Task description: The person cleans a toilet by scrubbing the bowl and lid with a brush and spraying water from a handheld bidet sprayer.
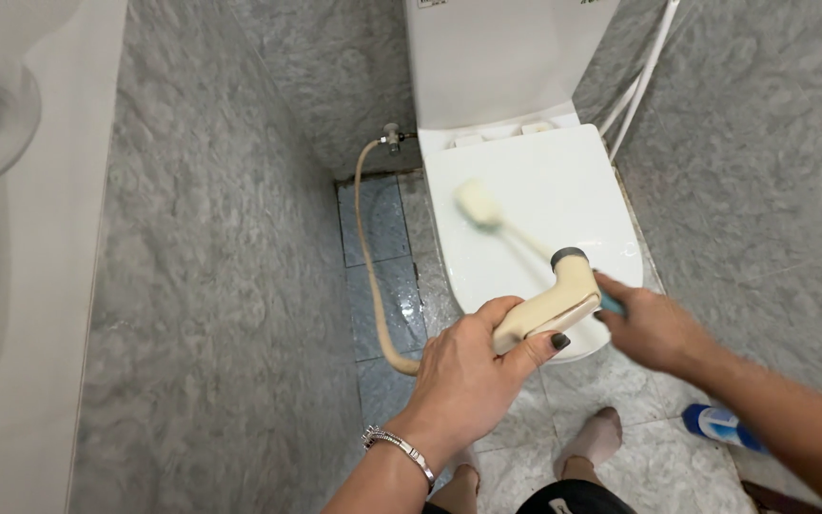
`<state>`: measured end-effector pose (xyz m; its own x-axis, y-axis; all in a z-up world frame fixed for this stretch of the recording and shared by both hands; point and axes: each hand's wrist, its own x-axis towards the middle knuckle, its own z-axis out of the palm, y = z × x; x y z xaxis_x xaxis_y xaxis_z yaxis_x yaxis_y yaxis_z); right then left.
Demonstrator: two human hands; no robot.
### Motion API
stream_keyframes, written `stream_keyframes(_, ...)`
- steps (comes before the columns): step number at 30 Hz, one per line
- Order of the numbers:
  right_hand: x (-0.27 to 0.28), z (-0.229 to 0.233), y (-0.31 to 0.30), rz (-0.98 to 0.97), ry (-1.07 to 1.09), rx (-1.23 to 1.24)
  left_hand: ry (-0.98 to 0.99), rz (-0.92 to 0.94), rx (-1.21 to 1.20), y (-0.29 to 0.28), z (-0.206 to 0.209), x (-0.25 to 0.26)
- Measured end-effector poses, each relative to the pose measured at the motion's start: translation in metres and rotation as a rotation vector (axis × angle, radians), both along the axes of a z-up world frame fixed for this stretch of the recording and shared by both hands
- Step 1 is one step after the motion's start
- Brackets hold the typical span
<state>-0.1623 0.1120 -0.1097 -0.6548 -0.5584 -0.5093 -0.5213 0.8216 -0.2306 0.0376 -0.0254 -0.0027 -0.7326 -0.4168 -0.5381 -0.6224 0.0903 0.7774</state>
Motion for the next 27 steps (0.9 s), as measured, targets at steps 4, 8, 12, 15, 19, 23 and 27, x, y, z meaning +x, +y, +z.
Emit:
stream_keyframes(4, 0.004, 0.007, 0.002, -0.420, -0.108, 0.053, -0.025, 0.002, 0.009, 0.002, -0.005, 0.007)
stream_keyframes(8, 0.017, -0.025, 0.018, -0.250, 0.032, -0.123, 0.032, -0.027, -0.046, 0.009, -0.014, 0.017)
stream_keyframes(12, 0.037, -0.021, 0.030, -0.005, -0.087, -0.108, -0.056, -0.053, -0.053, 0.010, -0.019, 0.021)
stream_keyframes(15, 0.038, -0.009, 0.033, 0.020, -0.153, 0.172, -0.020, -0.025, -0.069, 0.011, -0.020, 0.025)
stream_keyframes(19, 0.031, -0.011, 0.037, -0.312, -0.103, -0.014, -0.039, -0.018, -0.064, 0.011, -0.020, 0.027)
stream_keyframes(23, 0.026, -0.018, 0.038, -0.854, -0.275, -0.228, -0.033, -0.052, -0.087, 0.009, -0.021, 0.026)
stream_keyframes(27, 0.040, -0.021, 0.046, -0.732, -0.225, -0.207, -0.023, -0.066, -0.059, 0.010, -0.020, 0.022)
